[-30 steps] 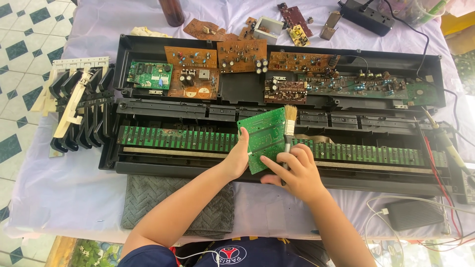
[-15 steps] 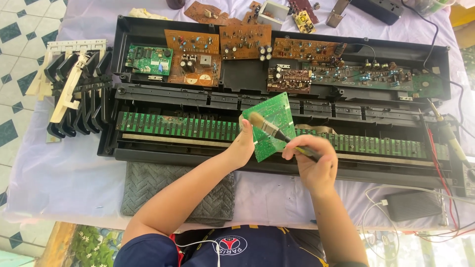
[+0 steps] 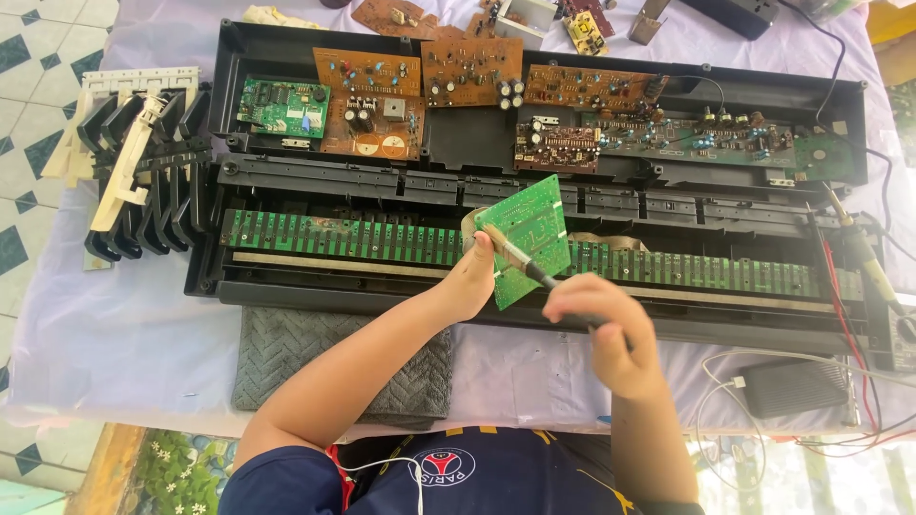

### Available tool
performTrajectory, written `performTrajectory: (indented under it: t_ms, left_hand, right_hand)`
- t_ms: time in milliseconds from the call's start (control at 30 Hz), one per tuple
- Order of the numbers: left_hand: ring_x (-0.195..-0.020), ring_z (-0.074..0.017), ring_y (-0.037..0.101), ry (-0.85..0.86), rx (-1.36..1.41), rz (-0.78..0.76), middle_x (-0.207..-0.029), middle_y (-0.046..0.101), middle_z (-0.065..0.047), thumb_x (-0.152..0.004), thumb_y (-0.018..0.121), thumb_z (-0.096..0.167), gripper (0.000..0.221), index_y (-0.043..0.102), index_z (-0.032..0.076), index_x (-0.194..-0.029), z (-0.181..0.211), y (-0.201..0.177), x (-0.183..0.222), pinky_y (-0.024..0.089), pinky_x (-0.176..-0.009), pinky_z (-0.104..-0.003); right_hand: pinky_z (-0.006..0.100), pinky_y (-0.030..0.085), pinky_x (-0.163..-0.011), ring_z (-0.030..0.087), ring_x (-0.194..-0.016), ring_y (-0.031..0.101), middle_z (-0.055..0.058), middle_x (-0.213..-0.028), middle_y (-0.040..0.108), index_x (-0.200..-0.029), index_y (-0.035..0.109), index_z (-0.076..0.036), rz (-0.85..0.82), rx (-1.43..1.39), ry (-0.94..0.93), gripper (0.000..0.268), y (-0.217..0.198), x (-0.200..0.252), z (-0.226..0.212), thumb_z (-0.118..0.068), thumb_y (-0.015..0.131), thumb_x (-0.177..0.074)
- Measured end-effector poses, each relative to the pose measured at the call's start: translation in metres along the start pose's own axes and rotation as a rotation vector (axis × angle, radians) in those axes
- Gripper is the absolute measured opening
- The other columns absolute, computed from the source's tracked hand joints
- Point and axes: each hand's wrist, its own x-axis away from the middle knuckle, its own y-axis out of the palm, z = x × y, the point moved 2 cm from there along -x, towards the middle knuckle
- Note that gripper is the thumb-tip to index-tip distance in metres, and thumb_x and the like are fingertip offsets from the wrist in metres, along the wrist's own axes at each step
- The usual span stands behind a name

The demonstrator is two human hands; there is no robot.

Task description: Cleaning a circuit board from a disassembled electronic keyboard using a small brush.

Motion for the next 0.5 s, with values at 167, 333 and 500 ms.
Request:
performTrajectory:
  t_ms: [167,333,500]
  left_hand:
    - [-0.051,0.0094,0.016,-0.258,0.247,0.045,-0.053,0.027,0.017,-0.109,0.021,0.063,0.061,0.044,0.02,-0.073,0.015,-0.003,0.004,0.019,-0.05,-0.007]
    - [-0.054,0.0019,0.02,-0.337,0.203,0.107,-0.056,0.03,0.011,-0.1,0.016,0.072,0.067,0.041,0.017,-0.071,-0.008,-0.007,-0.002,0.021,-0.053,-0.014]
    - [-0.068,-0.0146,0.027,-0.517,-0.138,0.253,-0.071,0.029,0.001,-0.076,-0.003,0.084,0.078,0.037,0.017,-0.076,0.004,0.0,-0.012,0.026,-0.065,-0.031]
  right_hand:
    - [0.035,0.055,-0.081,0.02,-0.069,0.063,0.01,-0.074,0.066,-0.109,0.064,0.006,0.255,0.238,0.085,0.056,-0.027,-0.009,0.01,-0.035,0.027,-0.115]
    - [0.039,0.05,-0.08,0.025,-0.086,0.058,0.01,-0.091,0.062,-0.119,0.069,-0.001,0.15,0.453,0.047,0.035,-0.012,0.005,0.003,-0.017,0.039,-0.111]
    - [0.033,0.052,-0.075,0.019,-0.081,0.057,0.011,-0.098,0.061,-0.119,0.064,-0.003,-0.177,0.058,0.091,0.045,0.003,0.018,-0.021,-0.037,0.034,-0.114]
